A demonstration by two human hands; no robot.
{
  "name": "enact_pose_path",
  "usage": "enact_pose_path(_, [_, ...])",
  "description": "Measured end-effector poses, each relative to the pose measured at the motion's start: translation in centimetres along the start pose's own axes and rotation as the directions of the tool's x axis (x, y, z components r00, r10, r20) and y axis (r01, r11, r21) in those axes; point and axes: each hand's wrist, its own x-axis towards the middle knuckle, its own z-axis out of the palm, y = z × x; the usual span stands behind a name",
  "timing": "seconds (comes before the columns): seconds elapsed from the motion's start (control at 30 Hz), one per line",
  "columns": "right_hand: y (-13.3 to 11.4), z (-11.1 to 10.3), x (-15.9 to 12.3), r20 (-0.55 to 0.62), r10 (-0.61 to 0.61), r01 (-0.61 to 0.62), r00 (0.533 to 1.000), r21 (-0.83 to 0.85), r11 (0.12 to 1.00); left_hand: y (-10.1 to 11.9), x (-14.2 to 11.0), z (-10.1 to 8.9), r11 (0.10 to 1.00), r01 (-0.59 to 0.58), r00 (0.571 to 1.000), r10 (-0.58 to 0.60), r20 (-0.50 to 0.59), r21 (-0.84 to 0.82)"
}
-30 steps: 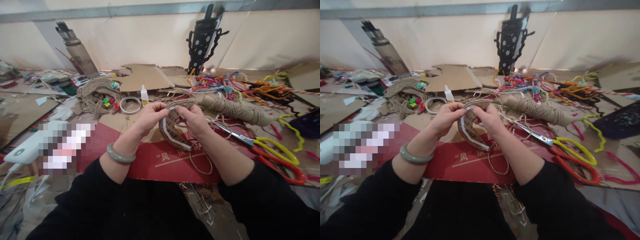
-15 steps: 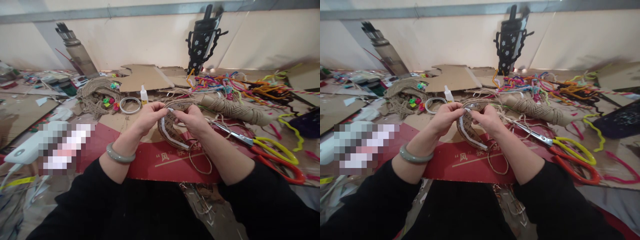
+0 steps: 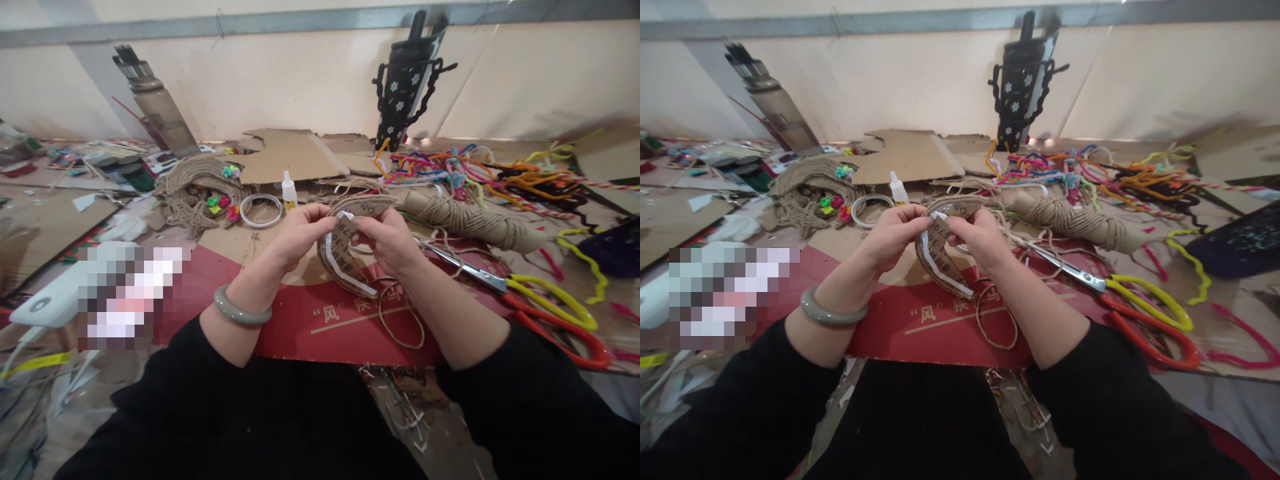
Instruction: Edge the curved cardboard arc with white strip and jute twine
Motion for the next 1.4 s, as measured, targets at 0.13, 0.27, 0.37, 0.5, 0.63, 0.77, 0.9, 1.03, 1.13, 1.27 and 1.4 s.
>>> enact_pose_path(0.13, [0.29,-0.11,0.02,0.023,-0.017,0.016,1.000,0.028,0.999,0.01,-0.02,0.02,1.000,-0.021,1.000,0.021,0.010,-0.007])
enact_pose_path(0.27, [0.41,0.13,-0.03,-0.002,0.001,-0.001,1.000,0.006,1.000,0.01,-0.07,0.12,1.000,-0.015,1.000,0.015,0.008,0.003])
enact_pose_path(0.37, [0.23,0.35,-0.10,-0.009,0.012,-0.012,1.000,-0.038,0.999,0.00,-0.06,0.17,1.000,-0.004,1.000,0.004,-0.006,0.008])
enact_pose_path(0.5, [-0.12,0.39,-0.11,0.000,0.002,-0.002,1.000,-0.090,0.996,0.03,0.03,0.13,1.000,-0.007,1.000,0.007,-0.018,0.008])
enact_pose_path(0.63, [-0.21,0.27,-0.09,0.028,0.002,0.001,1.000,-0.099,0.995,-0.04,0.13,0.06,1.000,-0.014,1.000,0.014,-0.010,-0.022])
enact_pose_path(0.77, [-0.15,0.27,-0.11,0.029,0.001,0.002,1.000,-0.091,0.996,-0.13,0.16,0.04,0.999,-0.004,1.000,0.004,-0.008,-0.040])
enact_pose_path(0.9, [-0.13,0.30,-0.11,0.001,-0.003,0.003,1.000,-0.079,0.997,-0.13,0.17,0.03,0.999,0.012,1.000,-0.012,-0.011,-0.048])
enact_pose_path(1.03, [-0.15,0.31,-0.11,-0.032,0.005,-0.006,0.999,-0.050,0.999,-0.11,0.14,0.03,0.999,0.006,1.000,-0.007,-0.008,-0.043])
enact_pose_path(1.13, [-0.09,0.22,-0.12,-0.025,0.019,-0.020,0.999,-0.022,1.000,-0.11,0.12,0.01,0.999,-0.002,1.000,0.001,-0.004,-0.053])
enact_pose_path(1.27, [0.16,-0.03,-0.10,0.000,0.007,-0.007,1.000,0.004,1.000,-0.13,0.08,0.05,0.998,-0.008,1.000,0.008,-0.005,-0.064])
enact_pose_path(1.4, [0.37,0.02,-0.17,-0.020,0.007,-0.006,1.000,0.034,0.999,-0.10,-0.02,0.26,0.998,-0.038,0.999,0.038,-0.002,-0.042])
